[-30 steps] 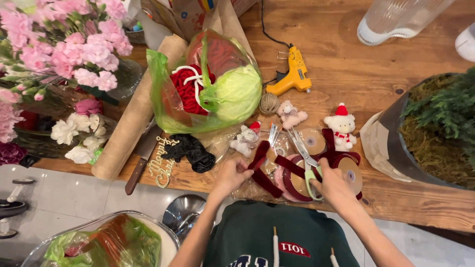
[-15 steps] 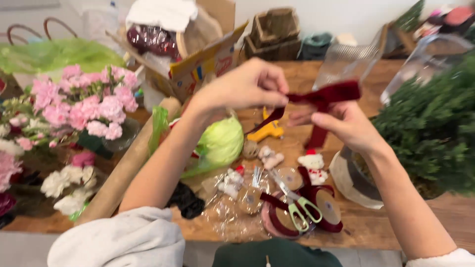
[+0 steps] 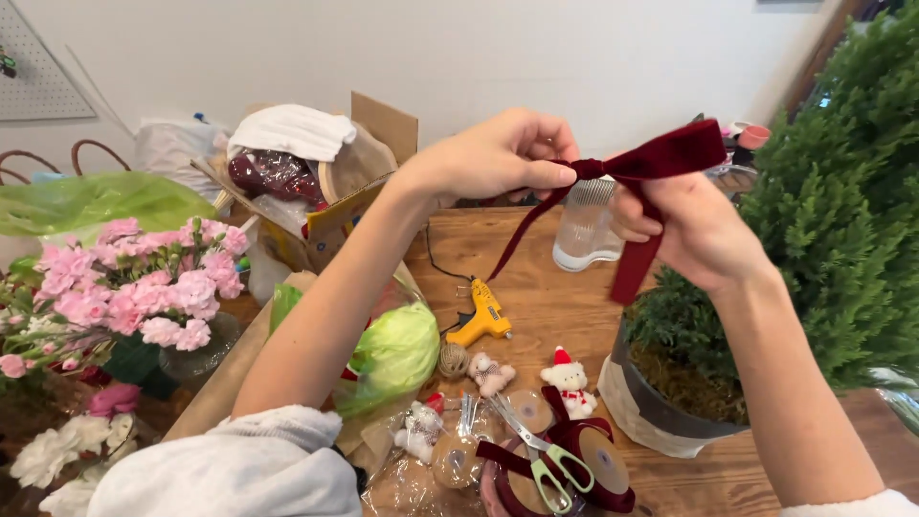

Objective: The person unwraps a roll of red ribbon and measures a length against a potted plant. They then fold the ribbon into loops to form a bow shape, securing it with their fingers. Finally, they use scissors to trim the ends of the ribbon.

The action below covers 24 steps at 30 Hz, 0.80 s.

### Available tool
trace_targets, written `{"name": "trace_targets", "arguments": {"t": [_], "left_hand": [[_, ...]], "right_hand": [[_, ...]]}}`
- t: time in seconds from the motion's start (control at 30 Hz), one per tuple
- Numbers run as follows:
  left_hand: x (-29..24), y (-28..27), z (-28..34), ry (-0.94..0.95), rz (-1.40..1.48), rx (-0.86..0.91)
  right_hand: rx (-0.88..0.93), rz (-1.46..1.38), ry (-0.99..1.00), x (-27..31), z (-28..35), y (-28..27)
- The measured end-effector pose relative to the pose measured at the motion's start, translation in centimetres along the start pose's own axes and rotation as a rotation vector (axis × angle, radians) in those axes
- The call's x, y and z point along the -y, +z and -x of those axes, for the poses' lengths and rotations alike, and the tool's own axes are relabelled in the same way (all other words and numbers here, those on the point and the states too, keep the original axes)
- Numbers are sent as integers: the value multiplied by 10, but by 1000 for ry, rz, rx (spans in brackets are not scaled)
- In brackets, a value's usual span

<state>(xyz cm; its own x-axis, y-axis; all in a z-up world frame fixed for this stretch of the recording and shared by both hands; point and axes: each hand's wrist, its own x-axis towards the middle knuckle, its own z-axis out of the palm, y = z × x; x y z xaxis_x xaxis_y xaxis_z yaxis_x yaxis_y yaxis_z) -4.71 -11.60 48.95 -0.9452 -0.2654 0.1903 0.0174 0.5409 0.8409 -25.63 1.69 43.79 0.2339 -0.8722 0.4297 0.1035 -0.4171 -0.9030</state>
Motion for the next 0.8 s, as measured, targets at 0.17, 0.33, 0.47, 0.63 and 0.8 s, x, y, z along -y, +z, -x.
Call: {"name": "trace_targets", "arguments": {"t": [0.17, 0.33, 0.47, 0.63, 0.8], "left_hand": [[15, 15, -10, 114, 45, -126], [31, 35, -30, 93, 240, -219], [13, 42, -23, 120, 197, -278], [4, 39, -21, 79, -137, -323], [6, 37, -18, 69, -235, -395]], "right_hand": [[-199, 6, -105, -50, 4, -25], [-381, 182, -201, -37, -4, 25], [-380, -107, -99, -24, 1, 30], [-320, -115, 57, -22, 4, 27], [-340, 17, 80, -34, 1, 14]]}}
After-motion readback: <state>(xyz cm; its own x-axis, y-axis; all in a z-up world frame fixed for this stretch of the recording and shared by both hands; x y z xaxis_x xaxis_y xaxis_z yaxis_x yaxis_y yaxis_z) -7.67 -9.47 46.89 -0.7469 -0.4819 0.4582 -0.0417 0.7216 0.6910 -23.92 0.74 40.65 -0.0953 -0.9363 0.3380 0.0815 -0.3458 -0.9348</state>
